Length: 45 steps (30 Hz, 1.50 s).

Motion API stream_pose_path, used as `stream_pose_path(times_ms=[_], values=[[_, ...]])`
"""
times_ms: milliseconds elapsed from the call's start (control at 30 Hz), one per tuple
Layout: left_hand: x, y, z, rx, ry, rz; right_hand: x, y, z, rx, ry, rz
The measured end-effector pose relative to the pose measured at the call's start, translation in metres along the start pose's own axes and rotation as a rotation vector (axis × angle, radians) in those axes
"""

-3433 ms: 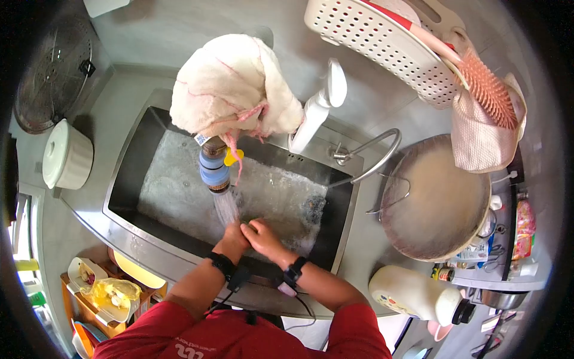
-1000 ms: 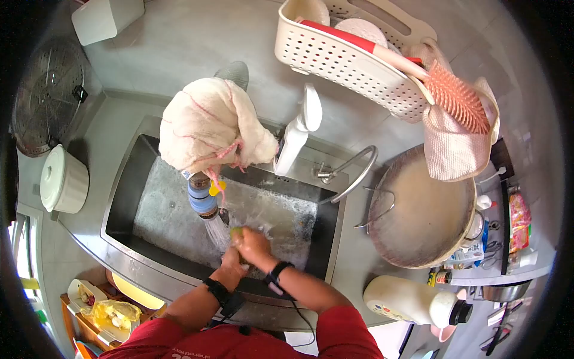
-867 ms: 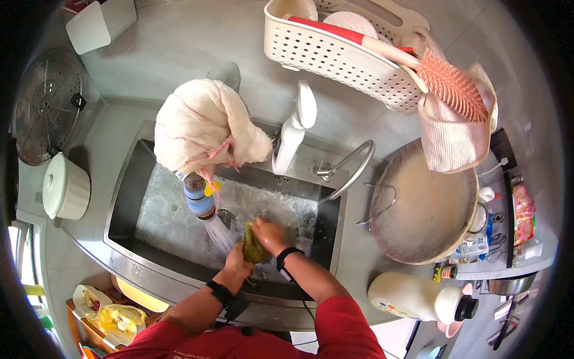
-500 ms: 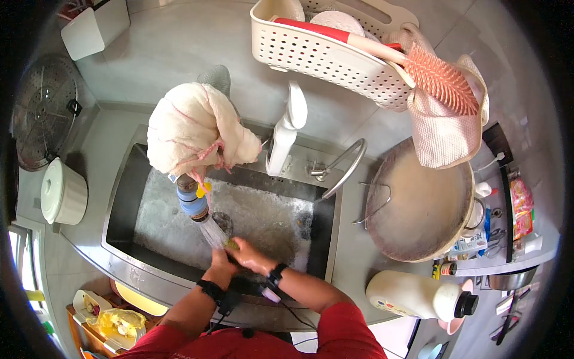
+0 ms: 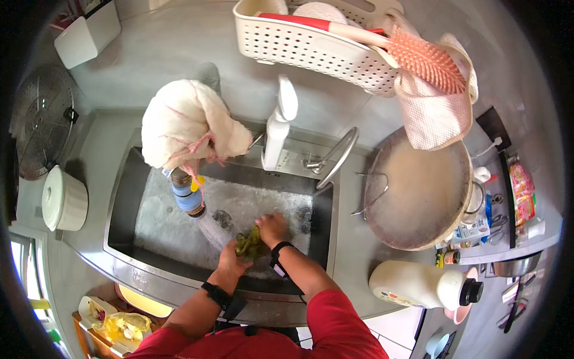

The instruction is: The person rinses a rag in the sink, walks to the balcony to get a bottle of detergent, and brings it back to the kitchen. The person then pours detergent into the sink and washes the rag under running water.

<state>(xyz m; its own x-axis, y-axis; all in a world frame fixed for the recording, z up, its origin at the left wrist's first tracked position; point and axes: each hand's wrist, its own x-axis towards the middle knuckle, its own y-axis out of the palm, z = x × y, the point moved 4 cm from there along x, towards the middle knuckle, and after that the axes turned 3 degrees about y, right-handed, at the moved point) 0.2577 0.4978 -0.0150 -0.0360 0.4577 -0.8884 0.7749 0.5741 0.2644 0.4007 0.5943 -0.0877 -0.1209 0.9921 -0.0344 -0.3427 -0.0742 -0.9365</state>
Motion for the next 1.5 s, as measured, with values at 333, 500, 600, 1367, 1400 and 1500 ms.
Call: stream_pose_path(times_ms=[333, 500, 600, 1367, 1400, 1500], values=[[0.16, -0.064, 0.071, -0.402, -0.013, 0.329, -0.071, -0.074, 0.119, 0.937, 0.082, 0.682], [0.037, 0.001, 0.042, -0.411, -0.14, 0.003, -0.016, -0.05, 0.077, 0.322, 0.035, 0.233], [0.059, 0.003, 0.046, -0.364, 0.044, 0.211, 0.006, -0.025, 0.031, 0.374, 0.05, 0.267], [0.068, 0.002, 0.049, -0.29, 0.063, 0.163, 0.018, 0.014, -0.014, 0.195, 0.022, 0.108], [0.071, 0.0, 0.048, -0.23, 0.075, -0.05, 0.012, 0.037, -0.038, 0.121, -0.032, 0.033], [0.051, -0.014, 0.029, -0.208, -0.005, -0.266, -0.002, 0.048, -0.028, 0.269, 0.119, 0.338]])
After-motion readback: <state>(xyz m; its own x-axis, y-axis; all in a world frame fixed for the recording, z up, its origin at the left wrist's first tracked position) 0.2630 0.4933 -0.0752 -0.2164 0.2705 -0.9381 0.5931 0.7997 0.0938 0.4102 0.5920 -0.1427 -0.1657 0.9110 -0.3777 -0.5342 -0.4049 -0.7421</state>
